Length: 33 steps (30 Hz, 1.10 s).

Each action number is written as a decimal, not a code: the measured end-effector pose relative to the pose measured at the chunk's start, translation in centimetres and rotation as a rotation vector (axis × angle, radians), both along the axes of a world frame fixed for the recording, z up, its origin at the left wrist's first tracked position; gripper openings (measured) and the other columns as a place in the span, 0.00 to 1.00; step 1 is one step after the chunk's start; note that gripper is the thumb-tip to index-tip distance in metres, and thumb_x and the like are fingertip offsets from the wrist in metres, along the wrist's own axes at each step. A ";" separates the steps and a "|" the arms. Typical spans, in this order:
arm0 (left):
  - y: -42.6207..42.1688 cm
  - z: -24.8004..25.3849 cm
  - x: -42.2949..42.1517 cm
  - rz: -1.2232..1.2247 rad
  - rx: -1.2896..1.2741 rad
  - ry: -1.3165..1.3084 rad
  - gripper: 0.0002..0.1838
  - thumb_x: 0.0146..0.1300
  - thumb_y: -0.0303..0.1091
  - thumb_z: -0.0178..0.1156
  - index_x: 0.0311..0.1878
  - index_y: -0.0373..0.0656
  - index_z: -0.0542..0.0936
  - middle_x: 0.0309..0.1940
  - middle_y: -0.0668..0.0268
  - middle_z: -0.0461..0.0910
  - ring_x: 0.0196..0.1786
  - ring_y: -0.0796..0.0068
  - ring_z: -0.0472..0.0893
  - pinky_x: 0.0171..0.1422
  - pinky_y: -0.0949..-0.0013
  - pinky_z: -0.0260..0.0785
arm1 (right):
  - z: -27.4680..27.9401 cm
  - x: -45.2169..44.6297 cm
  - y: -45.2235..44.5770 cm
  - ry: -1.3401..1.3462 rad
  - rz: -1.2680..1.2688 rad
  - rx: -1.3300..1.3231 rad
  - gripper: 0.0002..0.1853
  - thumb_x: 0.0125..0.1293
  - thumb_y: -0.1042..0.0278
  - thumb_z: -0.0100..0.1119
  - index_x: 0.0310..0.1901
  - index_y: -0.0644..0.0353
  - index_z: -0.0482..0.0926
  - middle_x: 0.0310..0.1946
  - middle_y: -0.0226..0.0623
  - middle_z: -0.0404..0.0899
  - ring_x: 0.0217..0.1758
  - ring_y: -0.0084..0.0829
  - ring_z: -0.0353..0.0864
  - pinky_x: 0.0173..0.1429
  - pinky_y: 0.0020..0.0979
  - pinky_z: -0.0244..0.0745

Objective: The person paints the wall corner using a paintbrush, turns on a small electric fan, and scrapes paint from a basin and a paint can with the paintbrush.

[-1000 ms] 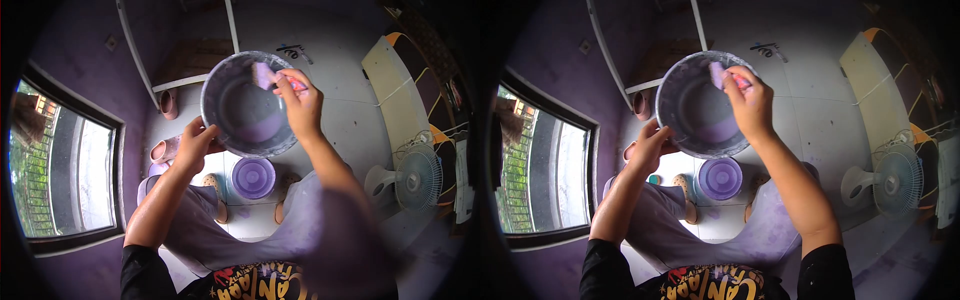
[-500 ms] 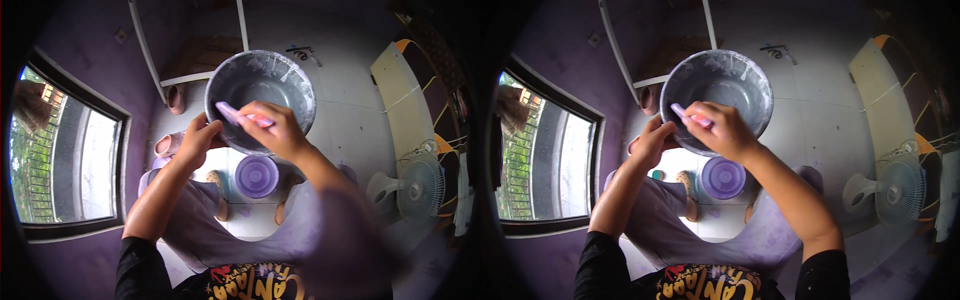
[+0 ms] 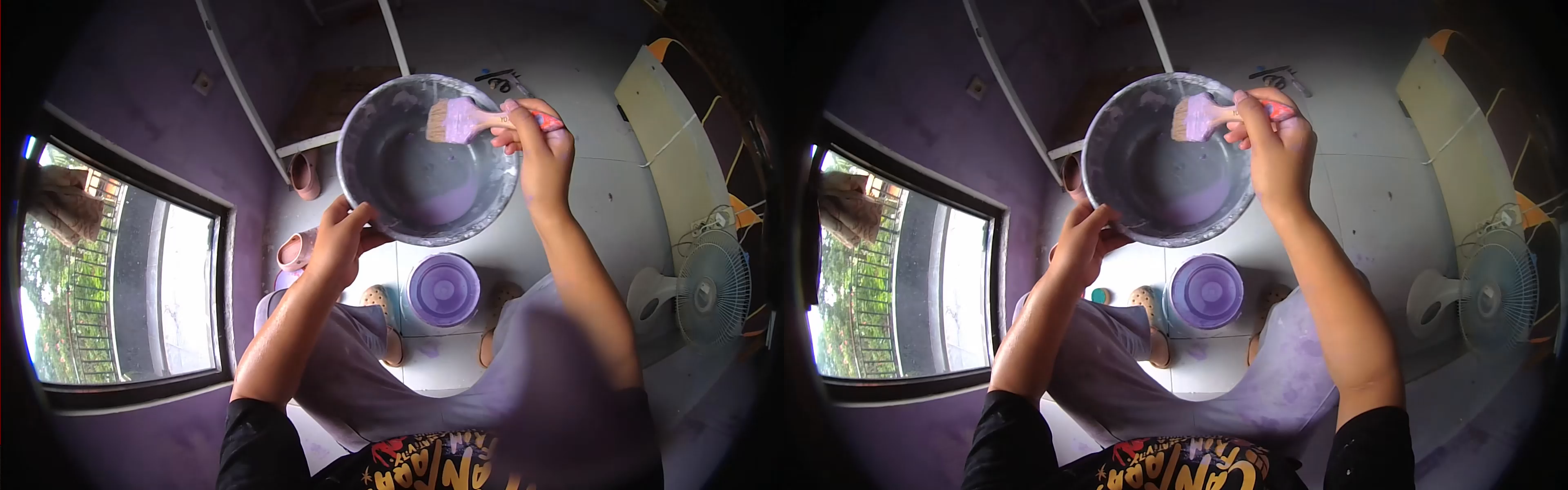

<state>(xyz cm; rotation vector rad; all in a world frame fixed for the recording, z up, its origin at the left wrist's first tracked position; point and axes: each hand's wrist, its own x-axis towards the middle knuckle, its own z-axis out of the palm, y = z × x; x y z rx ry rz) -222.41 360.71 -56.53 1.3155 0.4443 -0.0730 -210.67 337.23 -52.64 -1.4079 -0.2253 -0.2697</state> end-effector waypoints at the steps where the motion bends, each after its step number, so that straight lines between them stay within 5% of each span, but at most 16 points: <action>1: -0.2 0.3 0.0 0.011 0.008 0.001 0.16 0.69 0.30 0.53 0.57 0.33 0.71 0.46 0.57 0.79 0.46 0.63 0.83 0.53 0.59 0.80 | 0.1 0.2 -0.3 0.044 -0.003 0.069 0.12 0.66 0.63 0.60 0.40 0.65 0.80 0.27 0.38 0.83 0.26 0.22 0.81 0.33 0.22 0.71; 11: -0.3 -0.7 0.4 0.161 -0.040 -0.003 0.13 0.69 0.28 0.53 0.53 0.33 0.74 0.46 0.55 0.80 0.47 0.62 0.83 0.56 0.60 0.80 | -0.6 1.9 -1.9 0.343 -0.009 0.296 0.11 0.61 0.60 0.62 0.36 0.59 0.80 0.25 0.36 0.84 0.27 0.23 0.82 0.35 0.22 0.71; 15: 0.6 -0.6 0.3 0.154 -0.175 0.001 0.11 0.71 0.29 0.52 0.49 0.31 0.74 0.45 0.52 0.80 0.50 0.57 0.83 0.60 0.56 0.79 | -0.9 1.9 -1.5 0.326 0.008 0.332 0.11 0.60 0.61 0.63 0.35 0.59 0.78 0.24 0.36 0.83 0.25 0.22 0.81 0.34 0.22 0.70; 33: 0.0 0.2 0.4 0.116 -0.174 0.020 0.11 0.67 0.25 0.52 0.50 0.32 0.75 0.44 0.55 0.82 0.47 0.59 0.85 0.59 0.57 0.81 | -0.6 1.7 -1.0 0.345 0.024 0.266 0.08 0.62 0.62 0.62 0.35 0.57 0.78 0.23 0.34 0.83 0.24 0.20 0.81 0.32 0.19 0.70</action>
